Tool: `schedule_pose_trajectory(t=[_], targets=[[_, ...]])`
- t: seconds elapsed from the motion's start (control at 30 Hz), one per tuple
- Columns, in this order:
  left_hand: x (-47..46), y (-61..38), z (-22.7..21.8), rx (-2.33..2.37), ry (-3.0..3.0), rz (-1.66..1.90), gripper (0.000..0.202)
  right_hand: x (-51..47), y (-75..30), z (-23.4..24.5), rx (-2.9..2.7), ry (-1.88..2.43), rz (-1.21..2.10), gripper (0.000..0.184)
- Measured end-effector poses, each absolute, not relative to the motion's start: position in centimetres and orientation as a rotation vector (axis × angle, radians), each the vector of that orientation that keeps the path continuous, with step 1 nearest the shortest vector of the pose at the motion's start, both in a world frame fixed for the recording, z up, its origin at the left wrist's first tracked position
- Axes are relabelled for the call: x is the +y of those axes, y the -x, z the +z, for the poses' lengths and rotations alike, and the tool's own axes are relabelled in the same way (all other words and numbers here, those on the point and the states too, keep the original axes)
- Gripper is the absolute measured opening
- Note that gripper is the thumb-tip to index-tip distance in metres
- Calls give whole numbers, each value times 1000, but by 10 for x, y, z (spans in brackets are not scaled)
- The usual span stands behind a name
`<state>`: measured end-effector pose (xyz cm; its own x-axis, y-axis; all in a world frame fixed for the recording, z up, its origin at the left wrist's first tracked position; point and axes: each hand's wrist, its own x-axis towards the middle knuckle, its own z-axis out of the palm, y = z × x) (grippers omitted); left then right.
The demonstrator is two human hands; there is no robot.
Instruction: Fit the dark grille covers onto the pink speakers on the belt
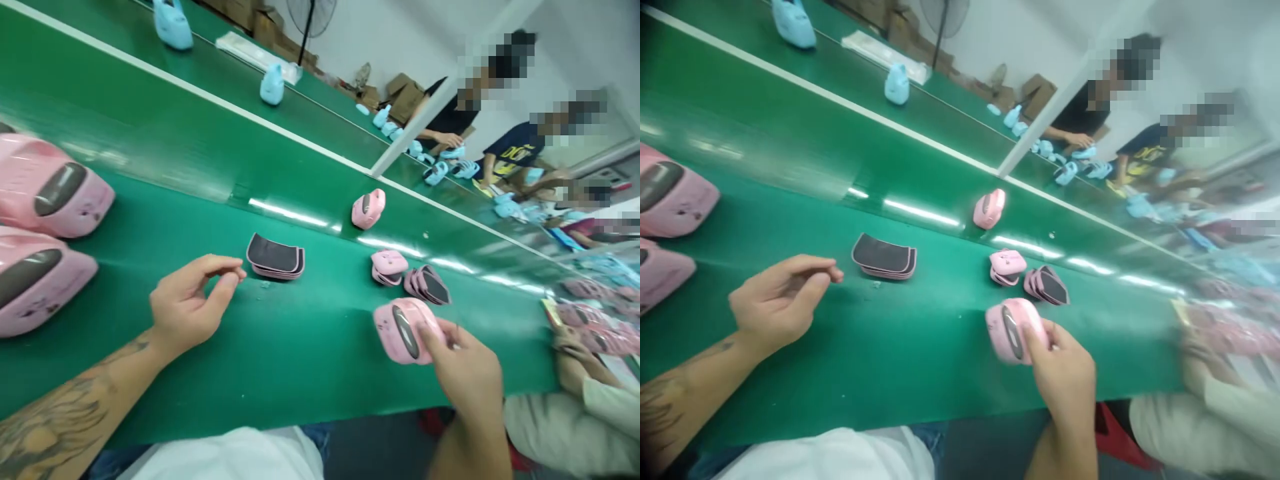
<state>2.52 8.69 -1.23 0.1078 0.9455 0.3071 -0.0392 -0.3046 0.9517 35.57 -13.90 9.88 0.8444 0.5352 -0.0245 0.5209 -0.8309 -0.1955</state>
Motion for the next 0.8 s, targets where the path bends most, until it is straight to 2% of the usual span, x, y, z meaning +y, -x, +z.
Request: schedule_pose_trajectory(t=[0.07, 0.23, 0.3, 0.37, 0.47, 0.53, 0.67, 0.8], targets=[[79, -27, -10, 715, -1545, 1249, 20, -128, -334, 104, -825, 2545, 317, 54], [66, -35, 4, 242, -1272, 676, 91, -84, -281, 104, -928, 1921, 1018, 40], [67, -35, 8, 196, -1101, 465, 105, -63, -264, 98, -998, 1763, 1162, 42], [69, -33, 13, 221, -983, 406, 98, -47, -252, 92, -1068, 1652, 1109, 53], [69, -28, 18, 307, -815, 502, 70, -42, -246, 83, -1175, 1591, 837, 59], [67, -24, 18, 397, -677, 580, 59, -50, -246, 79, -1222, 1618, 729, 52], [60, -15, 13, 646, -458, 719, 50, -71, -239, 76, -1372, 1724, 703, 34], [53, -8, 7, 774, -356, 779, 42, -79, -226, 76, -1655, 1689, 596, 31]])
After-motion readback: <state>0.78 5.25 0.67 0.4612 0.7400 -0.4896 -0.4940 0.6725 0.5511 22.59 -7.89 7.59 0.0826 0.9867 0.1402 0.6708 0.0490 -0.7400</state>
